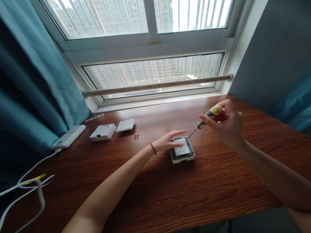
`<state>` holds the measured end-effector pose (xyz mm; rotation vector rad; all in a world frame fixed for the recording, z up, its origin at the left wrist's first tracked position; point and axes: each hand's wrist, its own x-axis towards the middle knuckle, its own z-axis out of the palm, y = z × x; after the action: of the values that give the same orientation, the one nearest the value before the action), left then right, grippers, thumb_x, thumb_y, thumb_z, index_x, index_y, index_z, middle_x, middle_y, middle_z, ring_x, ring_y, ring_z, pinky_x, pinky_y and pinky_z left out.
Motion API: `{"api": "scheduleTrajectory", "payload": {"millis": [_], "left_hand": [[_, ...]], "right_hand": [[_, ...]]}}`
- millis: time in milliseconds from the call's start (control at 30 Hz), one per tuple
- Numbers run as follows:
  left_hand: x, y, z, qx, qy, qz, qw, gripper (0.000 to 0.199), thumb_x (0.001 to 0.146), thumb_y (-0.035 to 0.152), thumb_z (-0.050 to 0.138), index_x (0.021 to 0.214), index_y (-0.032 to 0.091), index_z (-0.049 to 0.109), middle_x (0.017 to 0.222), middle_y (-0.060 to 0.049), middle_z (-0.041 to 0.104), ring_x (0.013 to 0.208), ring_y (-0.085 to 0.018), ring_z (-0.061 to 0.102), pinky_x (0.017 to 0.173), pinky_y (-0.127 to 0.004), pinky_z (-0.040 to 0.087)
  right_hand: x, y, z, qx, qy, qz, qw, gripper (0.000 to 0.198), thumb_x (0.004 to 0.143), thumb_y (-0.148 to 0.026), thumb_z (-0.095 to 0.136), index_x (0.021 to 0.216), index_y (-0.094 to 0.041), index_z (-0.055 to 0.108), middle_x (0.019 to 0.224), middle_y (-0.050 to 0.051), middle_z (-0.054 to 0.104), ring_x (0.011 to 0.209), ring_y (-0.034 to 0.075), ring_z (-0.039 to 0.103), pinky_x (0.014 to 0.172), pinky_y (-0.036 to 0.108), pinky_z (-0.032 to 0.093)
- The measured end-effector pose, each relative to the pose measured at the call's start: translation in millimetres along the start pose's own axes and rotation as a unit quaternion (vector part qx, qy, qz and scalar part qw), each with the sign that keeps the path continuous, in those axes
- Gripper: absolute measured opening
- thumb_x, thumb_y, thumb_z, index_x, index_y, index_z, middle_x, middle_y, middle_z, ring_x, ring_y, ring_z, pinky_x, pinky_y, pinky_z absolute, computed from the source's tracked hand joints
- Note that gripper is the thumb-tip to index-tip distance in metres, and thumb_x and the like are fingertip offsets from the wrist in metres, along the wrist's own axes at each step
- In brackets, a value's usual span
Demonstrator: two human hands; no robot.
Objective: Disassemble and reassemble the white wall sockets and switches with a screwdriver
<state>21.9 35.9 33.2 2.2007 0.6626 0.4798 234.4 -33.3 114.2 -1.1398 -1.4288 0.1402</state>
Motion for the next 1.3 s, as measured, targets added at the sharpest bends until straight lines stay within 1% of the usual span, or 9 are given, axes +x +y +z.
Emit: {"api": "scheduleTrajectory", "payload": {"millis": [133, 200, 300, 367, 533, 867, 1000, 1167, 1300], "left_hand": [[-11, 5, -18, 0.004, 0.072, -0.027, 0.997, 0.058, 0.078, 0.035, 0.06, 0.13, 0.019, 0.04, 0.129, -0.011, 0.049, 0.121, -0.021, 0.043, 0.104, -0.038, 0.03], [-22, 4, -17, 0.014, 0.082, -0.031, 0.996, 0.066, 0.074, 0.037, 0.064, 0.131, 0.017, 0.037, 0.132, -0.013, 0.044, 0.124, -0.022, 0.04, 0.107, -0.04, 0.027], [-41, -2, 0, 0.024, 0.089, -0.037, 0.995, 0.091, 0.063, 0.041, 0.073, 0.136, 0.015, 0.026, 0.138, -0.017, 0.034, 0.129, -0.027, 0.032, 0.109, -0.044, 0.024], [-51, -7, 16, 0.028, 0.107, -0.05, 0.993, 0.1, 0.056, 0.043, 0.077, 0.136, 0.014, 0.025, 0.139, -0.019, 0.03, 0.13, -0.031, 0.028, 0.109, -0.047, 0.022], [-60, -11, 37, -0.009, 0.156, -0.046, 0.987, 0.083, 0.062, 0.039, 0.074, 0.131, 0.017, 0.033, 0.134, -0.015, 0.037, 0.125, -0.029, 0.036, 0.105, -0.046, 0.032], [-63, -11, 41, -0.049, 0.153, -0.03, 0.987, 0.075, 0.07, 0.031, 0.068, 0.133, 0.017, 0.029, 0.136, -0.014, 0.033, 0.127, -0.026, 0.035, 0.105, -0.04, 0.036], [-63, -8, 40, -0.022, 0.151, -0.039, 0.987, 0.074, 0.071, 0.029, 0.067, 0.134, 0.019, 0.028, 0.136, -0.014, 0.033, 0.128, -0.026, 0.033, 0.106, -0.044, 0.033], [-65, -9, 39, 0.014, 0.139, -0.04, 0.989, 0.08, 0.07, 0.03, 0.067, 0.136, 0.017, 0.024, 0.14, -0.015, 0.029, 0.131, -0.027, 0.028, 0.109, -0.044, 0.027], [-65, -12, 40, 0.017, 0.14, -0.038, 0.989, 0.081, 0.069, 0.03, 0.067, 0.136, 0.017, 0.023, 0.141, -0.014, 0.027, 0.131, -0.028, 0.027, 0.11, -0.043, 0.026]], "right_hand": [[21, 3, -24, 0.213, 0.068, 0.04, 0.974, 0.026, 0.071, -0.031, 0.067, 0.071, -0.024, 0.042, 0.058, -0.005, 0.047, 0.042, 0.008, 0.043, 0.036, 0.022, 0.034], [24, 13, -29, 0.291, 0.054, 0.101, 0.95, 0.022, 0.078, -0.033, 0.057, 0.068, -0.022, 0.04, 0.055, -0.005, 0.044, 0.041, 0.008, 0.041, 0.035, 0.02, 0.032], [11, 34, -20, 0.373, -0.081, 0.287, 0.879, 0.023, 0.077, -0.035, 0.053, 0.067, -0.021, 0.039, 0.056, -0.007, 0.039, 0.037, 0.004, 0.035, 0.032, 0.016, 0.026], [-8, 48, -5, 0.381, -0.24, 0.423, 0.786, 0.024, 0.072, -0.033, 0.059, 0.068, -0.02, 0.04, 0.052, -0.01, 0.033, 0.034, 0.001, 0.023, 0.031, 0.013, 0.017], [-56, 65, 30, 0.349, -0.312, 0.474, 0.746, 0.029, 0.066, -0.028, 0.065, 0.09, -0.019, 0.05, 0.047, -0.01, 0.037, 0.031, 0.002, 0.024, 0.029, 0.013, 0.016], [-81, 66, 38, 0.31, -0.341, 0.435, 0.774, 0.045, 0.069, -0.035, 0.061, 0.109, -0.021, 0.046, 0.045, -0.011, 0.042, 0.028, 0.003, 0.028, 0.028, 0.014, 0.023], [-75, 69, 37, 0.236, -0.329, 0.374, 0.834, 0.032, 0.074, -0.045, 0.051, 0.089, -0.017, 0.053, 0.05, -0.007, 0.043, 0.029, 0.005, 0.029, 0.028, 0.019, 0.026], [-43, 95, 16, 0.134, -0.236, 0.31, 0.911, 0.037, 0.079, -0.047, 0.037, 0.082, -0.015, 0.055, 0.052, -0.003, 0.044, 0.037, 0.008, 0.034, 0.035, 0.021, 0.027], [-23, 121, -3, -0.028, -0.187, 0.245, 0.951, 0.029, 0.07, -0.044, 0.052, 0.077, -0.016, 0.061, 0.052, -0.002, 0.046, 0.048, 0.012, 0.04, 0.046, 0.024, 0.031]]}}
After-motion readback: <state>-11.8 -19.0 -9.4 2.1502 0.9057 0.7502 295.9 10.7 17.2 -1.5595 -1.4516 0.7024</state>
